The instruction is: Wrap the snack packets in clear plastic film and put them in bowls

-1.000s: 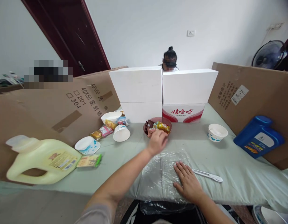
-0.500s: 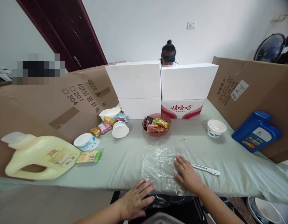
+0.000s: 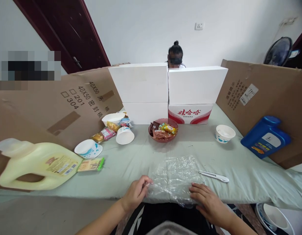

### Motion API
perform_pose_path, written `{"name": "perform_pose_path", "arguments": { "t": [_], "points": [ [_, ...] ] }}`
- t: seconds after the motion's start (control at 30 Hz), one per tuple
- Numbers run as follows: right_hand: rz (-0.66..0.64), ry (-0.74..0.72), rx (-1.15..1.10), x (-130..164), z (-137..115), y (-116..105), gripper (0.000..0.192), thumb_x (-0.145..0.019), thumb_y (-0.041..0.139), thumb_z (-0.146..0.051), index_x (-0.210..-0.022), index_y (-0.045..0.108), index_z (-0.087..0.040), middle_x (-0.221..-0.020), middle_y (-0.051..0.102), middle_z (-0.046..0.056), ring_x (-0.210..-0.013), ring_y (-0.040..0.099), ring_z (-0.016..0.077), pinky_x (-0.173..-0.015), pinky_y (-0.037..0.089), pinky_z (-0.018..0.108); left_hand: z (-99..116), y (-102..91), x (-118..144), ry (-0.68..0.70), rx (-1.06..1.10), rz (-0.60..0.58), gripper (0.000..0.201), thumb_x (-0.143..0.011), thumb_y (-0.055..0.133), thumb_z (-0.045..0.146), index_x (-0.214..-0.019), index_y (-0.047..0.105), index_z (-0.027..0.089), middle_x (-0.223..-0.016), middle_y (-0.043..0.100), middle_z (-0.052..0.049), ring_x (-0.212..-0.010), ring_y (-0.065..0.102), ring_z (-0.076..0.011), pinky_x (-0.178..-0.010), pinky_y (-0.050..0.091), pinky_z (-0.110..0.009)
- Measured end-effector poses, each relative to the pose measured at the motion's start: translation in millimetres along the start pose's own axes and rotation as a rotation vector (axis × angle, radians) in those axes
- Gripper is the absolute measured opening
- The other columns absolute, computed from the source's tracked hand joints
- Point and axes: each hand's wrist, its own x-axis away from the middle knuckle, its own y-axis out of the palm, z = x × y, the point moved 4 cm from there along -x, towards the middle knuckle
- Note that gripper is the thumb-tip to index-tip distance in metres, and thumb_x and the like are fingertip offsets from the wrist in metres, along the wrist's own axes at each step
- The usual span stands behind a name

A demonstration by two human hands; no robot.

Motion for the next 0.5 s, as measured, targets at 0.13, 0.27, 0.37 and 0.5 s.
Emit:
{"name": "perform_pose_path", "arguments": {
  "t": [0.13, 0.27, 0.37, 0.5],
  "points": [
    [0.167, 0.124, -0.159, -11.4, 6.5, -4.4, 0.028, -0.096, 0.035, -0.03, -0.105, 0.06, -0.023, -0.109, 0.066, 0.009, -0.107, 0.059, 0.0213, -0.094, 0.045, 0.039, 13.0, -4.2, -26.3, 0.035, 0.045, 0.016, 0.019, -0.094, 0.039, 0.039, -0.087, 0.046, 0.023, -0.097, 0.069, -0.007, -0.083, 0.066, -0.0182, -0.078, 0.05, -0.031],
    [0.287, 0.321, -0.357, -24.1, 22.4, -11.5, 0.035, -0.096, 0.033, -0.047, -0.096, 0.058, -0.023, -0.088, 0.067, 0.005, -0.084, 0.063, 0.0199, -0.079, 0.05, 0.034, 18.3, -2.5, -45.0, 0.057, 0.085, 0.026, 0.015, -0.095, 0.035, 0.033, -0.083, 0.038, 0.023, -0.104, 0.069, -0.008, -0.099, 0.064, -0.02, -0.085, 0.048, -0.033],
    [0.283, 0.383, -0.435, -29.9, 30.8, -8.6, 0.04, -0.095, 0.031, -0.053, -0.088, 0.055, -0.023, -0.075, 0.064, 0.001, -0.072, 0.063, 0.0181, -0.07, 0.049, 0.031, 14.2, 1.0, -47.5, 0.018, -0.048, -0.008, 0.015, -0.096, 0.03, 0.031, -0.088, 0.04, 0.023, -0.098, 0.07, -0.007, -0.09, 0.066, -0.0189, -0.079, 0.048, -0.03],
    [0.275, 0.399, -0.422, -35.7, 32.6, -0.7, 0.042, -0.095, 0.029, -0.053, -0.086, 0.055, -0.022, -0.071, 0.064, 0.001, -0.071, 0.063, 0.018, -0.07, 0.048, 0.031, 11.7, -0.9, -40.3, -0.133, -0.434, -0.053, 0.014, -0.094, 0.029, 0.023, -0.092, 0.042, 0.022, -0.076, 0.066, -0.004, -0.072, 0.066, -0.0221, -0.065, 0.044, -0.029]
  ]
}}
